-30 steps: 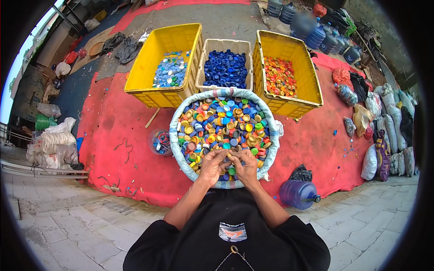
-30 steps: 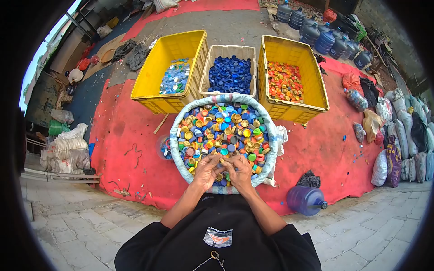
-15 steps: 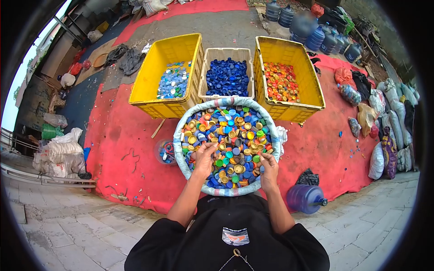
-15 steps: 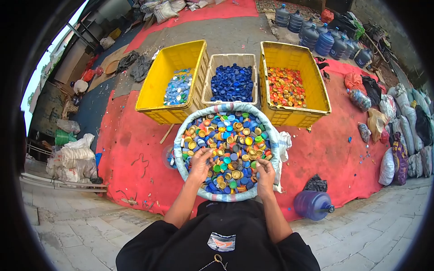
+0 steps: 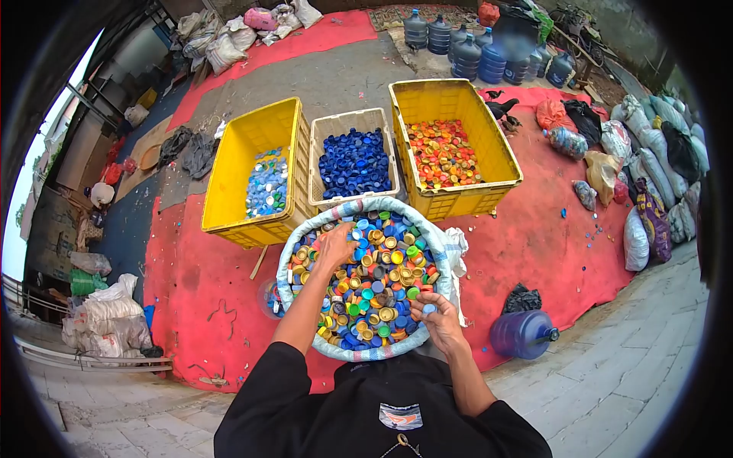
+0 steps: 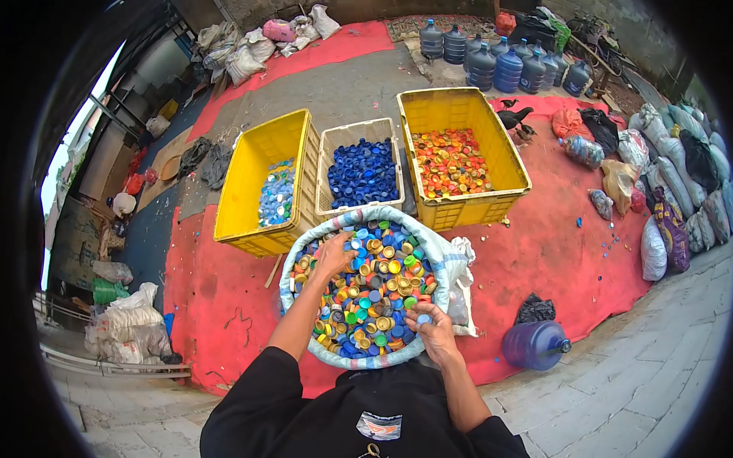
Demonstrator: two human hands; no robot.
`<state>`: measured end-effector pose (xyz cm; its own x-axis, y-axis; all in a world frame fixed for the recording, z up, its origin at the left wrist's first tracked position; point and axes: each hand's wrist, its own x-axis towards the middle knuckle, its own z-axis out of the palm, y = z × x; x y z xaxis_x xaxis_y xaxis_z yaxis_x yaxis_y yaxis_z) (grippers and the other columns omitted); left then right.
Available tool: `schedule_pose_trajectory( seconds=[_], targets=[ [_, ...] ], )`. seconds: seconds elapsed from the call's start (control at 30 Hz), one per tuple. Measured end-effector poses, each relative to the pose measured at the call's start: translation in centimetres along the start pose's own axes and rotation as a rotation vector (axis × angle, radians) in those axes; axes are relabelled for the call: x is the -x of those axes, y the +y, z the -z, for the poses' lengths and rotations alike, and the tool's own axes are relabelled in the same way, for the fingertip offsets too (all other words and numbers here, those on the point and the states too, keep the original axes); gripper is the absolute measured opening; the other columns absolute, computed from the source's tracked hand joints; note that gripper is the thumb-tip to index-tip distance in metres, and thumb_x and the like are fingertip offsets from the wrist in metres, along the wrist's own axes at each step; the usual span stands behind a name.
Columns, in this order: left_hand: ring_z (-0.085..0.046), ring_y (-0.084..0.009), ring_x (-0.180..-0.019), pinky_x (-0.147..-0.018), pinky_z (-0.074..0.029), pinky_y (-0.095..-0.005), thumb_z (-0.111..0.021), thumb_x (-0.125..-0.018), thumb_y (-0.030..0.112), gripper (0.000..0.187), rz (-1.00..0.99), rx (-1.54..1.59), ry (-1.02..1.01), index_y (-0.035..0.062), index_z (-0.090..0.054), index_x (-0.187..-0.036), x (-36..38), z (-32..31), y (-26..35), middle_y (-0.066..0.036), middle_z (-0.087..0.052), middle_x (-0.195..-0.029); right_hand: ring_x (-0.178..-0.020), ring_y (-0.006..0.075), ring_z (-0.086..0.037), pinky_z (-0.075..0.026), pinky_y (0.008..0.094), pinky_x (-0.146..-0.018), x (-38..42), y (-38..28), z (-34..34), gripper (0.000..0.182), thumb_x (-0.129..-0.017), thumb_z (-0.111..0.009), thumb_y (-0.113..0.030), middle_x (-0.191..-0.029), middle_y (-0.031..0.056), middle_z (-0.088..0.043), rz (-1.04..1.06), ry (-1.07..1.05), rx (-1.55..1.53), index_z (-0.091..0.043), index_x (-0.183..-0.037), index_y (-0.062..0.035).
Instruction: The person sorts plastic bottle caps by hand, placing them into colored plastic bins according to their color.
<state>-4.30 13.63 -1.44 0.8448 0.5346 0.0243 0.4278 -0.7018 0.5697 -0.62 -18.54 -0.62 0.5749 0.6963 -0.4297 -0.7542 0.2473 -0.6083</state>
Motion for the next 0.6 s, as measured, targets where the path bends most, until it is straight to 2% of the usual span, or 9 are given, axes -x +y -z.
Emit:
schedule_pose_trajectory(
  seconds=[0.17,0.2,0.3,0.33,0.43,0.47,0.57,0.6],
  targets=[
    [-0.060,-0.0379,-0.106,-0.090,-0.048,-0.0432,-0.076,-0.073,0.011,0.052,0.061,0.065,-0.061,0.0026,-0.058,-0.121,-1.5,-1.1,-0.5,-0.021,-0.065,-0.110,-0.103,0.0246,-0.059,-0.053,0.0365,-0.090,0.7,-0.8,1.2,0.033,-0.080,-0.054,0.013,-0.111,0.0114,-0.053,-0.024,0.009,0.054,-0.054,-0.110,0.0020],
    [-0.063,-0.0373,-0.100,-0.086,-0.050,-0.0423,-0.076,-0.073,0.011,0.049,0.016,0.035,-0.015,0.0011,-0.059,-0.118,-1.5,-1.2,-0.5,-0.021,-0.066,-0.104,-0.101,0.0238,-0.060,-0.053,0.0362,-0.089,0.7,-1.0,1.4,0.030,-0.082,-0.055,0.011,-0.110,0.0113,-0.054,-0.024,0.006,0.059,-0.054,-0.110,0.0022],
    [-0.064,-0.0352,-0.095,-0.082,-0.050,-0.0417,-0.076,-0.074,0.011,0.044,0.225,0.168,0.044,0.0003,-0.062,-0.114,-1.1,-1.5,-0.3,-0.021,-0.067,-0.099,-0.097,0.0227,-0.063,-0.055,0.0347,-0.086,0.5,-1.6,2.0,0.025,-0.085,-0.057,0.007,-0.109,0.0121,-0.058,-0.033,-0.011,0.072,-0.054,-0.109,0.0025],
    [-0.066,-0.0303,-0.089,-0.078,-0.050,-0.0396,-0.075,-0.077,0.014,0.040,0.233,0.137,0.094,-0.0007,-0.062,-0.112,-0.8,-1.9,-0.7,-0.019,-0.068,-0.095,-0.097,0.0229,-0.064,-0.055,0.0347,-0.086,0.3,-1.7,2.2,0.025,-0.085,-0.057,0.007,-0.109,0.0125,-0.059,-0.041,-0.024,0.085,-0.054,-0.109,0.0022],
    [-0.066,-0.0261,-0.087,-0.076,-0.050,-0.0376,-0.072,-0.081,0.017,0.039,0.324,0.321,0.181,-0.0018,-0.061,-0.114,0.2,-2.1,-1.2,-0.017,-0.068,-0.094,-0.096,0.0245,-0.065,-0.055,0.0352,-0.084,-0.3,-2.2,2.3,0.024,-0.084,-0.059,0.007,-0.110,0.0142,-0.060,-0.067,-0.027,0.132,-0.053,-0.106,0.0007],
    [-0.064,-0.0190,-0.079,-0.070,-0.050,-0.0324,-0.065,-0.089,0.021,0.030,0.284,0.392,0.248,-0.0014,-0.060,-0.109,0.9,-3.1,-2.3,-0.011,-0.068,-0.090,-0.096,0.0247,-0.065,-0.056,0.0353,-0.084,-0.2,-2.6,2.0,0.024,-0.083,-0.060,0.008,-0.110,0.0144,-0.060,-0.078,-0.022,0.171,-0.053,-0.105,0.0004],
    [-0.060,-0.0135,-0.072,-0.064,-0.049,-0.0288,-0.058,-0.095,0.022,0.021,0.568,1.173,0.196,0.0026,-0.058,-0.103,5.0,-2.1,0.6,-0.006,-0.065,-0.088,-0.095,0.0254,-0.066,-0.056,0.0341,-0.081,-1.1,-2.5,1.9,0.022,-0.083,-0.062,0.006,-0.108,0.0140,-0.060,-0.092,-0.075,0.278,-0.052,-0.101,0.0002],
    [-0.060,-0.0122,-0.071,-0.061,-0.049,-0.0271,-0.055,-0.097,0.020,0.017,0.589,1.319,0.194,0.0043,-0.056,-0.104,6.8,-1.7,1.8,-0.005,-0.064,-0.090,-0.095,0.0254,-0.066,-0.056,0.0336,-0.081,-1.8,-2.2,2.4,0.021,-0.083,-0.062,0.005,-0.108,0.0139,-0.060,-0.096,-0.107,0.323,-0.052,-0.101,0.0004]
  ],
)
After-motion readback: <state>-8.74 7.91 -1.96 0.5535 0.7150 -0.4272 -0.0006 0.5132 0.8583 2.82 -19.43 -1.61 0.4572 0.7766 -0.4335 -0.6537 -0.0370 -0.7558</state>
